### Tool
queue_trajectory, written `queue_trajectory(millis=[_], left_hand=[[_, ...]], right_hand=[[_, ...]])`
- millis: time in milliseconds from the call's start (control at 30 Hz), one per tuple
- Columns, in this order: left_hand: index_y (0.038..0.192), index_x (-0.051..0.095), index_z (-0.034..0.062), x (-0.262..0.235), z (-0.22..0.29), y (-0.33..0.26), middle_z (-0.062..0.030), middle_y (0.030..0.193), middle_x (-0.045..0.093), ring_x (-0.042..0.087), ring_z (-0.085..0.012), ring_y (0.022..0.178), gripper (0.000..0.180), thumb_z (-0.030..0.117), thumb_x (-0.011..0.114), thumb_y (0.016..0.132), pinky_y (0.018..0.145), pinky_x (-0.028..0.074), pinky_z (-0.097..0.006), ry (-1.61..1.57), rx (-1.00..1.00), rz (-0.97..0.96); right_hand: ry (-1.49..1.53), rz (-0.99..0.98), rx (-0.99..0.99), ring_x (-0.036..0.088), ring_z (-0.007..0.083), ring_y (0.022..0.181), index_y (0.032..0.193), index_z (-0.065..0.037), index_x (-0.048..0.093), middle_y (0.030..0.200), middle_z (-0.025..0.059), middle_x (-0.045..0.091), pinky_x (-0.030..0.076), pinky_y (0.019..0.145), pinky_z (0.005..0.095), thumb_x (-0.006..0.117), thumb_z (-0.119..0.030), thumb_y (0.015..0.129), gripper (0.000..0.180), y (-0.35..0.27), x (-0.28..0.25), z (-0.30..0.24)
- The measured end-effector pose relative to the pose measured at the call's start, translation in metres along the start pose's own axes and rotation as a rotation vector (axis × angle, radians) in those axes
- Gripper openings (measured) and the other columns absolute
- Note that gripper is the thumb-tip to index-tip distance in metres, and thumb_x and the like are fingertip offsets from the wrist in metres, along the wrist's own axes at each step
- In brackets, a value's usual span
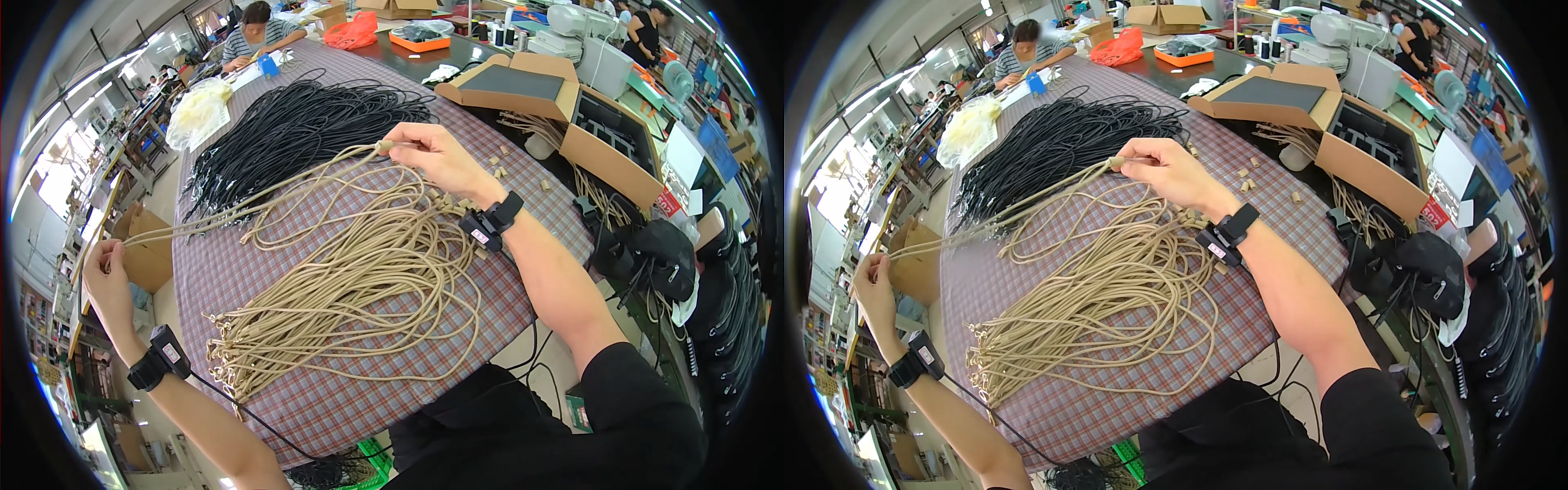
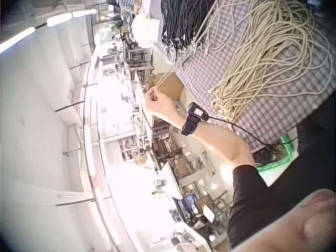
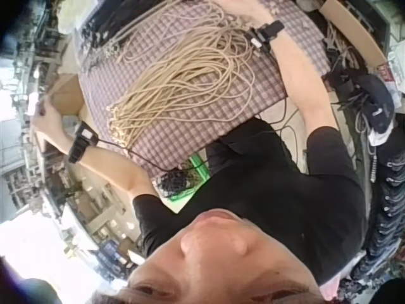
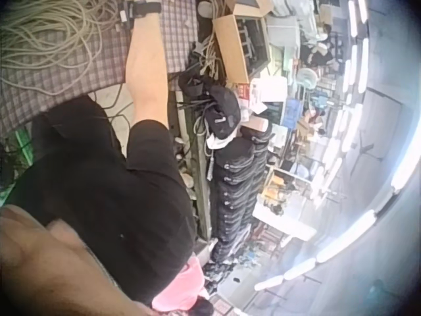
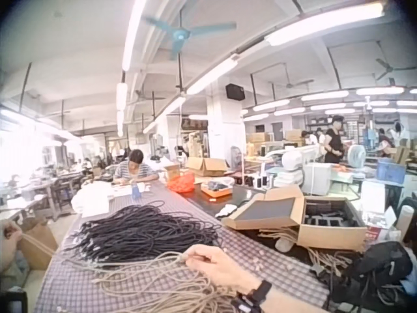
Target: The person assembles beige electrical cords by inserting small cylindrical connectors into the ends of the wires. They repeatedly pick up a cord, insert a connector, and place the finished cord on a pile on the table. The task is performed by hand without visible tools.
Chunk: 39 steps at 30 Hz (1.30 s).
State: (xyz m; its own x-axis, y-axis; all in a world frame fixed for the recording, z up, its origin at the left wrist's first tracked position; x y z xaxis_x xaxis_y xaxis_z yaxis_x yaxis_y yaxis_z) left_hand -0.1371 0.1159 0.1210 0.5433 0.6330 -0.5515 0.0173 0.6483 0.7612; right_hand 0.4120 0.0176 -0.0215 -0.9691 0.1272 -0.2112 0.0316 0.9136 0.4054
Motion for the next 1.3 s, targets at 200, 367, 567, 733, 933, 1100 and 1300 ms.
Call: queue_trajectory(millis=[200, 367, 567, 733, 933, 1100, 1300], left_hand=[[0.106, 0.076, -0.0031, 0.009, 0.011, -0.003, -0.0055, 0.087, 0.070, 0.060, -0.0127, 0.080, 0.019, 0.015, 0.071, 0.104, 0.078, 0.050, -0.031, -0.001, -0.025, -0.115], [0.105, 0.075, -0.0046, 0.024, 0.038, -0.012, -0.0057, 0.085, 0.069, 0.060, -0.0113, 0.080, 0.019, 0.014, 0.071, 0.103, 0.078, 0.050, -0.029, -0.080, -0.035, -0.260], [0.103, 0.076, -0.0055, 0.030, 0.064, -0.016, -0.0073, 0.086, 0.072, 0.065, -0.0128, 0.081, 0.018, 0.013, 0.073, 0.102, 0.081, 0.052, -0.029, -0.133, 0.047, -0.224], [0.105, 0.077, -0.0058, 0.027, 0.046, -0.012, -0.0082, 0.089, 0.075, 0.067, -0.0138, 0.083, 0.019, 0.013, 0.073, 0.102, 0.081, 0.054, -0.031, -0.032, 0.012, -0.157], [0.109, 0.080, -0.0057, -0.031, -0.074, 0.008, -0.0048, 0.092, 0.077, 0.068, -0.0103, 0.085, 0.023, 0.016, 0.074, 0.105, 0.081, 0.054, -0.027, -0.025, -0.134, -0.052], [0.109, 0.076, -0.0029, -0.018, -0.052, 0.001, -0.0039, 0.084, 0.070, 0.057, -0.0122, 0.075, 0.018, 0.013, 0.074, 0.100, 0.071, 0.049, -0.032, 0.088, -0.114, -0.108], [0.110, 0.075, -0.0012, 0.052, 0.022, -0.042, -0.0124, 0.090, 0.066, 0.063, -0.0253, 0.084, 0.023, 0.003, 0.075, 0.087, 0.080, 0.052, -0.039, 0.086, 0.005, -0.591]], right_hand=[[-0.374, 0.106, -0.168, 0.069, 0.0161, 0.090, 0.109, 0.001, 0.077, 0.099, 0.0074, 0.072, 0.054, 0.078, 0.0352, 0.068, -0.010, 0.105, 0.015, -0.006, 0.001, -0.020], [-0.355, 0.155, -0.194, 0.066, 0.0191, 0.083, 0.106, 0.002, 0.079, 0.094, 0.0094, 0.067, 0.051, 0.075, 0.0347, 0.068, -0.007, 0.103, 0.015, -0.011, 0.011, -0.032], [-0.287, 0.125, -0.169, 0.063, 0.0176, 0.078, 0.106, 0.003, 0.079, 0.089, 0.0088, 0.068, 0.048, 0.070, 0.0340, 0.068, -0.010, 0.105, 0.016, -0.008, 0.012, -0.036], [-0.269, 0.134, -0.194, 0.064, 0.0158, 0.072, 0.100, 0.003, 0.080, 0.082, 0.0088, 0.071, 0.049, 0.067, 0.0342, 0.073, -0.011, 0.103, 0.016, -0.011, 0.006, -0.030], [-0.245, 0.183, -0.178, 0.061, 0.0100, 0.065, 0.100, 0.001, 0.084, 0.072, 0.0075, 0.074, 0.050, 0.063, 0.0328, 0.079, -0.011, 0.097, 0.014, -0.003, 0.002, -0.027], [-0.189, 0.187, -0.131, 0.051, 0.0035, 0.063, 0.100, 0.000, 0.085, 0.069, 0.0022, 0.069, 0.042, 0.058, 0.0274, 0.082, -0.009, 0.095, 0.011, -0.004, 0.008, -0.020], [-0.157, 0.163, -0.069, 0.053, 0.0004, 0.069, 0.105, 0.000, 0.086, 0.079, -0.0020, 0.076, 0.042, 0.061, 0.0233, 0.082, -0.008, 0.099, 0.011, -0.010, 0.001, -0.017]])
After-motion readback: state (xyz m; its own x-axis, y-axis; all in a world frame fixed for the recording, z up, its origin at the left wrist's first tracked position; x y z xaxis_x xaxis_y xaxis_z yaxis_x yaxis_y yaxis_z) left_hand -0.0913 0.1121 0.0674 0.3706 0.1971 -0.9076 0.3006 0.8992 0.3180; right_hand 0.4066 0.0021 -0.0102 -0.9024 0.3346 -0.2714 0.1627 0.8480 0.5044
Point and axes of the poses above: each hand's wrist, its own y-axis towards the middle knuckle, its own x-axis out of the palm, z = x × y, the point moved 10 cm from there along y, towards the middle knuckle
